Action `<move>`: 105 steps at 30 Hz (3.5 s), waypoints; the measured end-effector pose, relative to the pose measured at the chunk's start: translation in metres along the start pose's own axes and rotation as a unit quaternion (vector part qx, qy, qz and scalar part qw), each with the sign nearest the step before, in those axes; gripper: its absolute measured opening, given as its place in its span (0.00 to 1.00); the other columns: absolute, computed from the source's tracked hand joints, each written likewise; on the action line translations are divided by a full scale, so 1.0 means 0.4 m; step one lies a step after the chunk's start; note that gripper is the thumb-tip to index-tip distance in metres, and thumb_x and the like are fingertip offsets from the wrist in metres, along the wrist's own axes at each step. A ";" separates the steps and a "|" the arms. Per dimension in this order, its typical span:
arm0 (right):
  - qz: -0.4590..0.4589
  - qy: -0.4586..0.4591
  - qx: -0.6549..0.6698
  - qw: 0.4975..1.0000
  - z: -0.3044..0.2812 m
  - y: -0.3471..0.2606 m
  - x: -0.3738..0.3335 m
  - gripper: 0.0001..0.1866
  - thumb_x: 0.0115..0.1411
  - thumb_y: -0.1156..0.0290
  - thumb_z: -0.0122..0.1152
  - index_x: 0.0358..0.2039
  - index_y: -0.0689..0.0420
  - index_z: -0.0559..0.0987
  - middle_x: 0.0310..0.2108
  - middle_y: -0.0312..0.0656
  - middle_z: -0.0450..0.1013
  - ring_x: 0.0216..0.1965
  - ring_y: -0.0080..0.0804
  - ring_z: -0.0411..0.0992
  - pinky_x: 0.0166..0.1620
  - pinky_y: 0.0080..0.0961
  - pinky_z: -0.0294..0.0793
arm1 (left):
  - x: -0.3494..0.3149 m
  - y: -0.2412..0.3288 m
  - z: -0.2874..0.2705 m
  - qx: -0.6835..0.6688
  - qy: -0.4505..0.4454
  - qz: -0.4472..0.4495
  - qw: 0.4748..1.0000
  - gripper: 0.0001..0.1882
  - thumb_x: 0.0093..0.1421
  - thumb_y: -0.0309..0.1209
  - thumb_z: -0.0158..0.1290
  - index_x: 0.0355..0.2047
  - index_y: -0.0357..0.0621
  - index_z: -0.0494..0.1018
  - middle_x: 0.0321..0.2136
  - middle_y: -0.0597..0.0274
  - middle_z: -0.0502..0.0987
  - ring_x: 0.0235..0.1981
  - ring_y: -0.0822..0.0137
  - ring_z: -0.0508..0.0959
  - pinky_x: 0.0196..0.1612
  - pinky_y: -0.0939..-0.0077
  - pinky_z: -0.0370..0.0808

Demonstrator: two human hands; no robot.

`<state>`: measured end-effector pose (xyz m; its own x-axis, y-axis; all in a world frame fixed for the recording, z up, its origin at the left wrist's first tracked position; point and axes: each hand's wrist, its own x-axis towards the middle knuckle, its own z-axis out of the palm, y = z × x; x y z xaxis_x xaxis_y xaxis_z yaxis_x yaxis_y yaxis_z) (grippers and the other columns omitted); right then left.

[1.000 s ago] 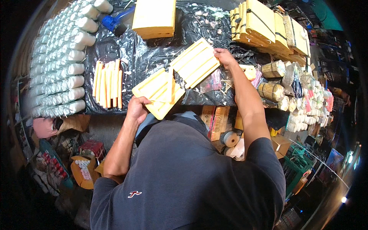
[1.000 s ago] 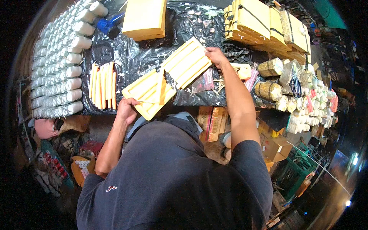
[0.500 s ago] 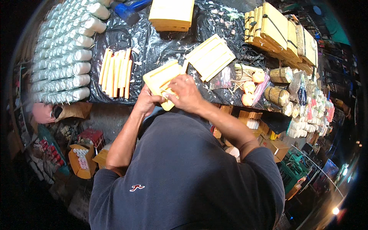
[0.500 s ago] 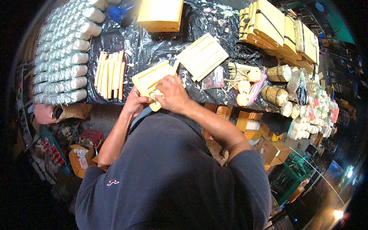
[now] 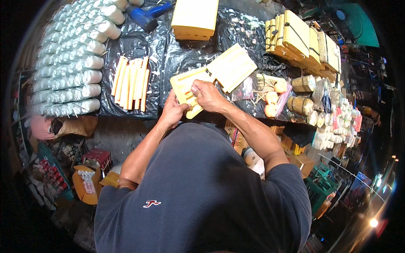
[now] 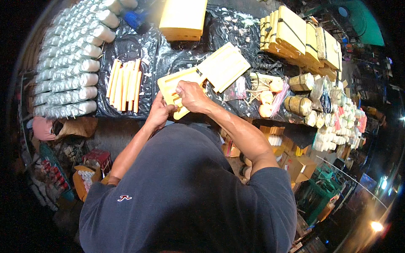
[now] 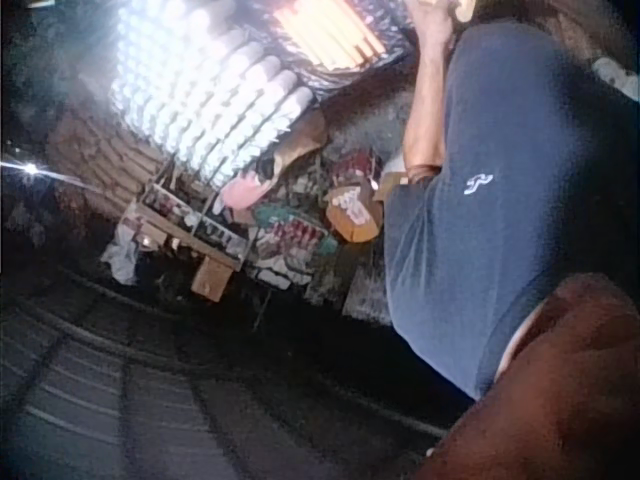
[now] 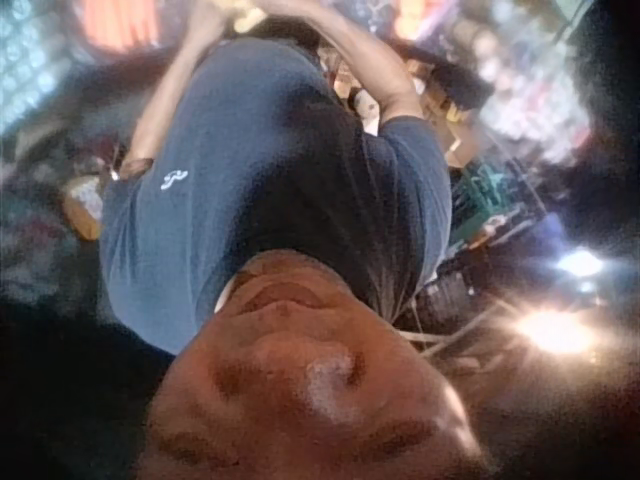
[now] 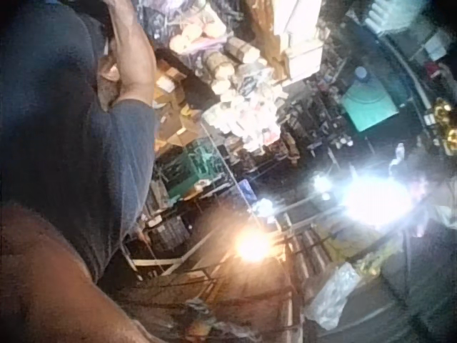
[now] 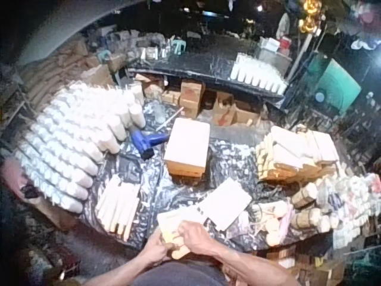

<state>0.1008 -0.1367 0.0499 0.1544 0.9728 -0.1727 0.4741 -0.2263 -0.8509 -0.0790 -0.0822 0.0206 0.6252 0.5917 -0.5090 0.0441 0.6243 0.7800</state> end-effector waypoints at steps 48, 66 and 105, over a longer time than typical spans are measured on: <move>-0.003 0.313 0.590 0.744 -0.161 -0.148 -0.256 0.10 0.77 0.66 0.48 0.38 0.57 0.70 0.40 0.47 0.76 0.48 0.46 0.78 0.65 0.65 0.70 | 1.028 0.817 0.071 0.527 -0.119 0.186 0.820 0.17 0.58 0.38 0.73 0.37 0.35 0.87 0.27 0.60 0.85 0.27 0.70 0.81 0.32 0.72 0.78; -0.047 0.243 0.768 0.590 -0.165 -0.033 -0.084 0.09 0.73 0.67 0.52 0.41 0.57 0.78 0.44 0.47 0.77 0.55 0.43 0.74 0.74 0.67 0.57 | 0.464 0.541 0.090 0.441 -0.233 0.245 0.831 0.44 0.51 0.52 0.74 0.63 0.41 0.74 0.52 0.50 0.83 0.48 0.48 0.84 0.57 0.57 0.79; 0.265 0.394 -0.174 0.863 -0.317 0.635 0.081 0.10 0.63 0.70 0.61 0.38 0.61 0.85 0.36 0.54 0.82 0.40 0.54 0.80 0.49 0.45 0.77 | 0.398 -0.038 0.135 0.718 -0.188 0.400 0.537 0.29 0.67 0.28 0.44 0.68 0.35 0.65 0.71 0.47 0.64 0.74 0.40 0.58 0.70 0.32 0.56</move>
<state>0.3361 -0.1689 -0.1089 0.9053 0.4245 0.0163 0.3674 -0.7630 -0.5319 0.0619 -0.0249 -0.0528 0.9932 0.0648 0.0969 0.0320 -0.9508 0.3081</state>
